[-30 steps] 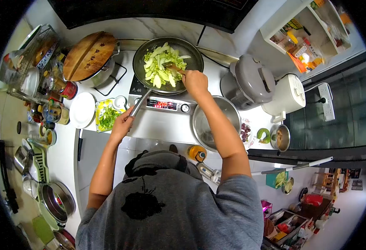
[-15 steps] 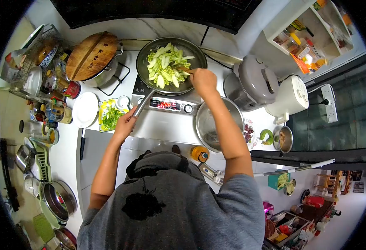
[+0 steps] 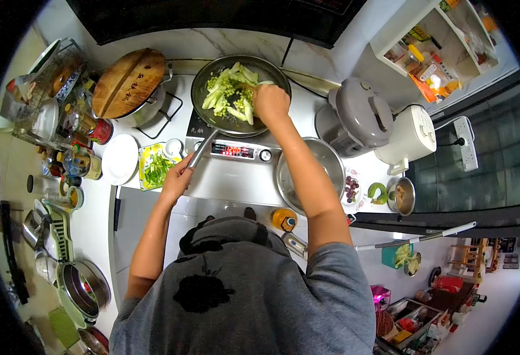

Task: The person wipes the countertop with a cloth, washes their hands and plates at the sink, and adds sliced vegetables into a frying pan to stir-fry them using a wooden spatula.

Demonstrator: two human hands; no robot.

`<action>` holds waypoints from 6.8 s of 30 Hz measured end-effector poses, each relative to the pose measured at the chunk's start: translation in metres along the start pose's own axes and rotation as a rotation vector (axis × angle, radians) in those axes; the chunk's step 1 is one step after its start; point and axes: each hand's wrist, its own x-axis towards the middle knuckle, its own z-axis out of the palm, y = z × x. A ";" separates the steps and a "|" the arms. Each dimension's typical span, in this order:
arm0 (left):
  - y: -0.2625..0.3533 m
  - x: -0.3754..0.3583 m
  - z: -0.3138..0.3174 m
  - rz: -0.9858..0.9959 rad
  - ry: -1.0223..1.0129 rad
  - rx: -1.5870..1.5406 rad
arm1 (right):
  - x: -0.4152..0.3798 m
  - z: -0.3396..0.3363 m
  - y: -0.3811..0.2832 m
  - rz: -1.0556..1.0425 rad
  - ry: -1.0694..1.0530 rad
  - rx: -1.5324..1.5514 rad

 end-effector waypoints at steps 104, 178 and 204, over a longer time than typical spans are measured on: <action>-0.007 0.000 0.001 -0.012 -0.016 -0.049 | 0.034 0.008 -0.022 -0.020 -0.001 -0.126; 0.001 -0.002 0.001 -0.034 -0.005 -0.072 | 0.009 0.042 0.009 -0.113 -0.069 -0.070; 0.002 -0.001 0.003 -0.052 -0.020 -0.100 | 0.017 0.035 0.037 0.022 0.035 -0.022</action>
